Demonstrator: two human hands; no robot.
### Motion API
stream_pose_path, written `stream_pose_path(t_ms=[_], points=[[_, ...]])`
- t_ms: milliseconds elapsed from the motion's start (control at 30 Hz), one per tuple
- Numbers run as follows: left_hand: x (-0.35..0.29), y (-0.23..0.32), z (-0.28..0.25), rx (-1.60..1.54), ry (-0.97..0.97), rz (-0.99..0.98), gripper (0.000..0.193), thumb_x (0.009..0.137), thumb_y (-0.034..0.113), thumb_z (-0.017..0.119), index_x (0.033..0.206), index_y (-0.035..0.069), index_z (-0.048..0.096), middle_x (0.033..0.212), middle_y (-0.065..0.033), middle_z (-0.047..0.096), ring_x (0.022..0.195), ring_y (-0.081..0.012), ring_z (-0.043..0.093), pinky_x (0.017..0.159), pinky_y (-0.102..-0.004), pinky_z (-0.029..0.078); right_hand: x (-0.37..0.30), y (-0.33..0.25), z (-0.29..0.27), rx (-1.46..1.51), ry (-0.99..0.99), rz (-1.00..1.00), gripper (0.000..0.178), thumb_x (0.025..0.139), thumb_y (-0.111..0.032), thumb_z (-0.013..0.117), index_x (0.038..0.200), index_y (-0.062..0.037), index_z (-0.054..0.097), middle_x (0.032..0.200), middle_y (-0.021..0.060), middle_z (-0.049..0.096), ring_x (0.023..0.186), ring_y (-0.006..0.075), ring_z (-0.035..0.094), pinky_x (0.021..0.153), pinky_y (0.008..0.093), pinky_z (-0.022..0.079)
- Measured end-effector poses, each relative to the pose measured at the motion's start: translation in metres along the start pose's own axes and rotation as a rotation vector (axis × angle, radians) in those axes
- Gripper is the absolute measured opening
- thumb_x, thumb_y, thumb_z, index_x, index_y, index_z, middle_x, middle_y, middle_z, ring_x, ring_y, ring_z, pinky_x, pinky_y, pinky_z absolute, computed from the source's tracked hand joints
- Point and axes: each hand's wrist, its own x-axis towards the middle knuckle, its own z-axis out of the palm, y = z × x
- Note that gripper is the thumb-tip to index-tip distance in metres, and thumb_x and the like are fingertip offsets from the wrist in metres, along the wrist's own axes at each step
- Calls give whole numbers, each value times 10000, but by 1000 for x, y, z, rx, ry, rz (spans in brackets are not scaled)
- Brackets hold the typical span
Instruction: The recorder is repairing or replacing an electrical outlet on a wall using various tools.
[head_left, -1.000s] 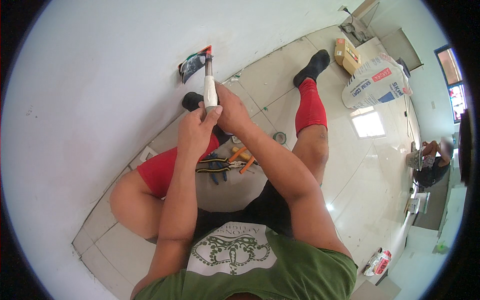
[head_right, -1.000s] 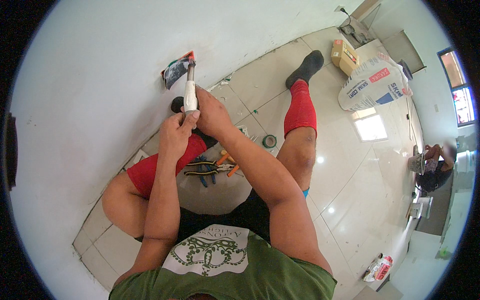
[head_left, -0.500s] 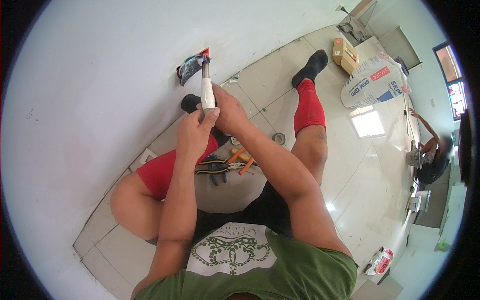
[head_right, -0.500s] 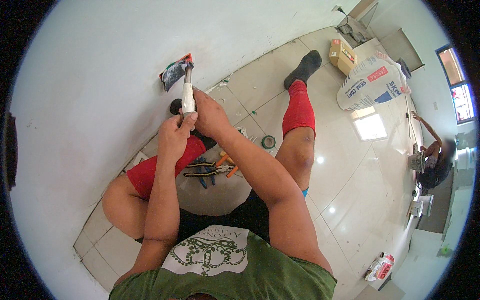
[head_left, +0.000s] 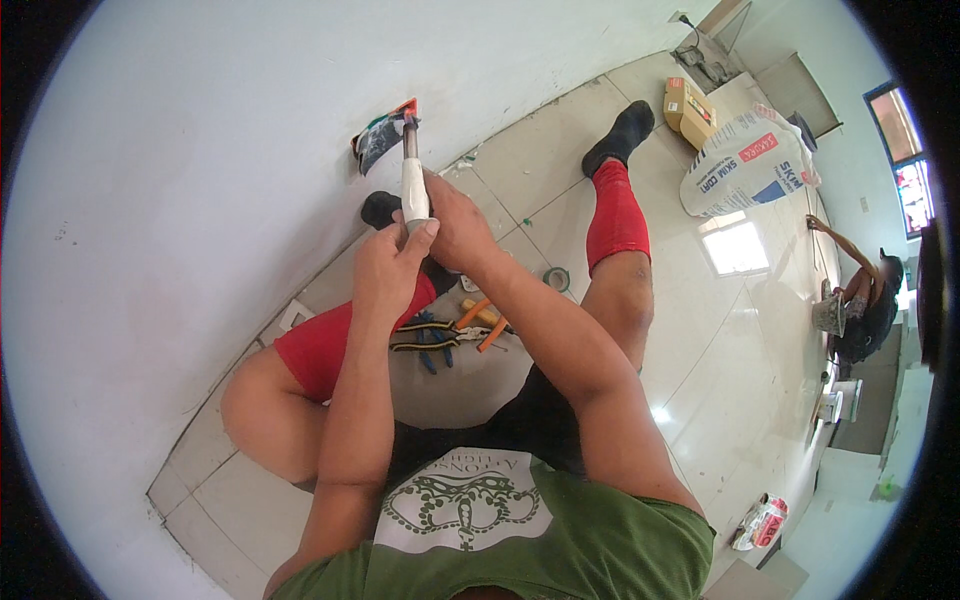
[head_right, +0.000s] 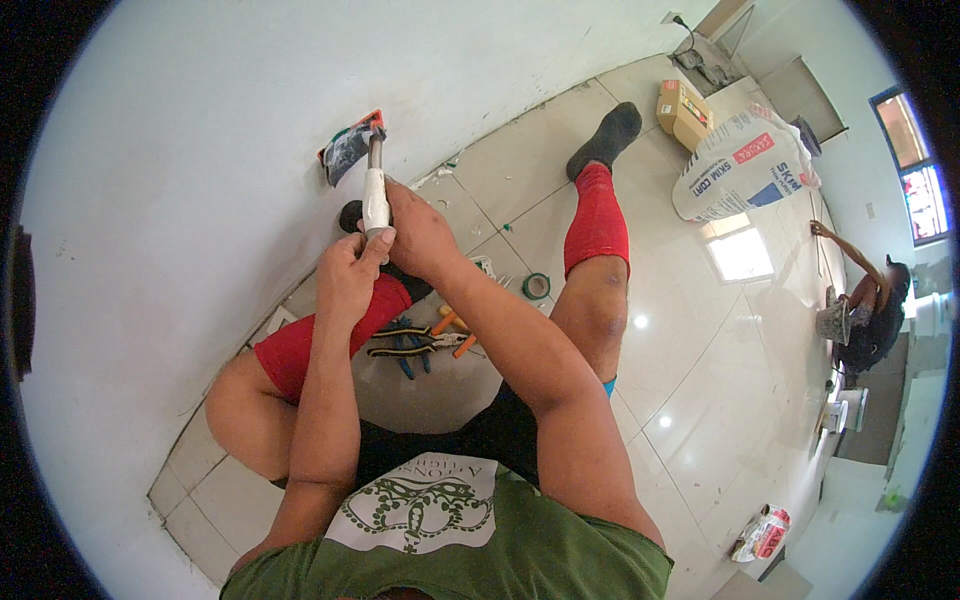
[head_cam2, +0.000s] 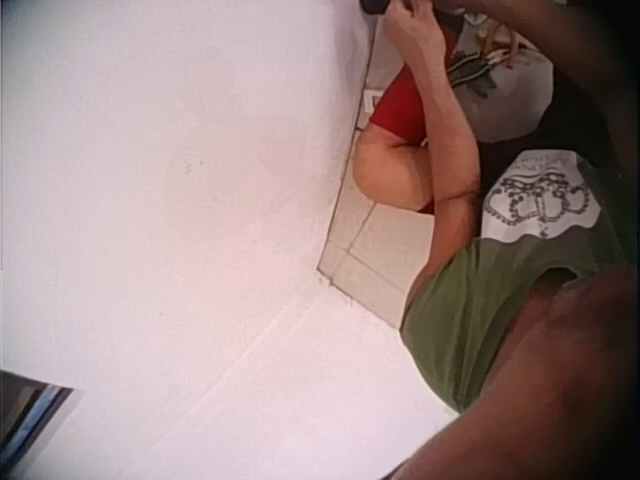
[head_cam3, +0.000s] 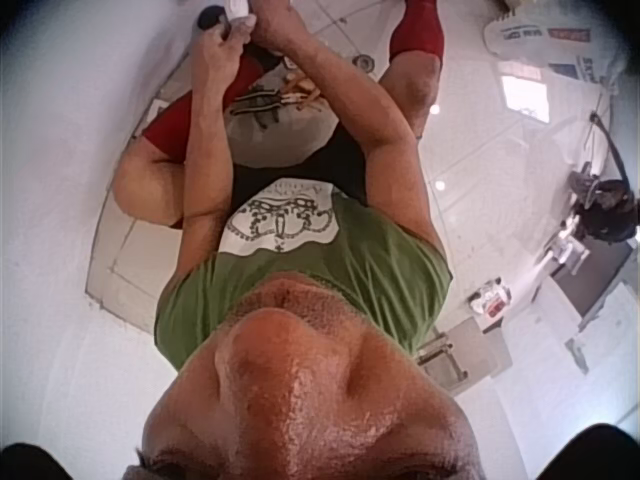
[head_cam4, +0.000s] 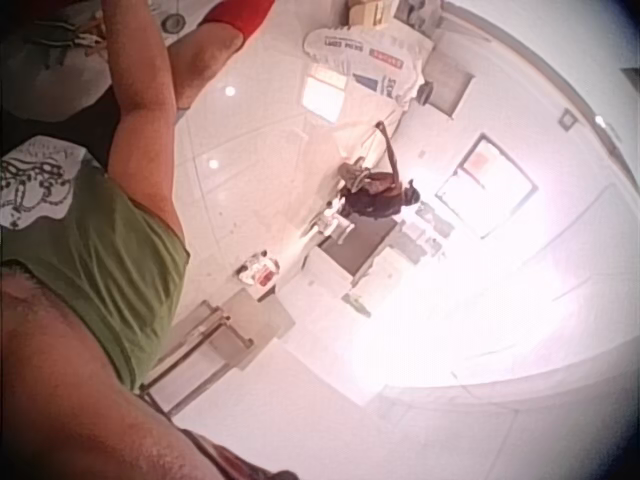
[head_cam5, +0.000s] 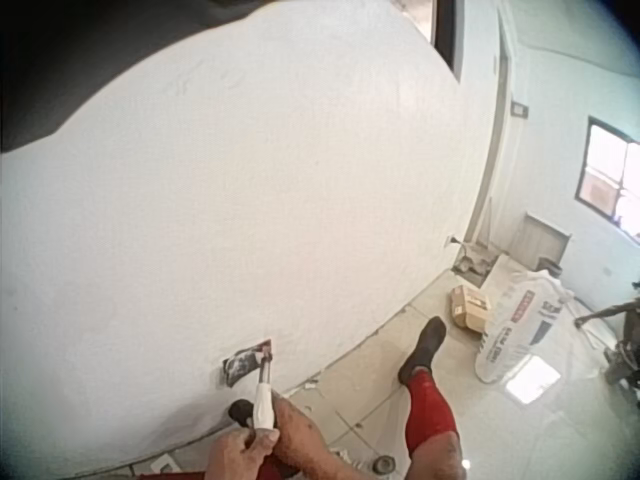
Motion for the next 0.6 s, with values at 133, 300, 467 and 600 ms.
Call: stream_pose_path(t_ms=[133,300,467,600], points=[[-2,2,0,-13,-4,-10,606,938,585,656,740,11,658,578,-26,539,543,-136,509,542,-333,409,0,0,-1,-5,17,-14,699,880,-329,733,1431,-3,454,1298,248,615,1196,425,601,989,477,503],[-1,-1,-2,19,5,7,590,944,568,660,737,15,655,576,-21,537,534,-131,501,533,-325,406,2,-4,-1,-25,-51,33,701,882,-326,727,1440,-5,449,1312,258,605,1215,422,591,1005,471,497],[0,-2,1,0,6,9,589,943,566,661,740,13,659,573,-22,536,532,-132,501,533,-328,406,1,3,1,-28,-1,-15,694,886,-325,723,1437,-1,450,1300,259,609,1203,422,597,997,475,499],[-3,4,-2,30,-13,31,604,943,566,662,750,-7,671,576,-26,539,543,-139,508,536,-332,406,-2,1,-1,-47,-32,7,690,887,-324,724,1433,1,457,1293,255,615,1184,423,605,982,477,505]])
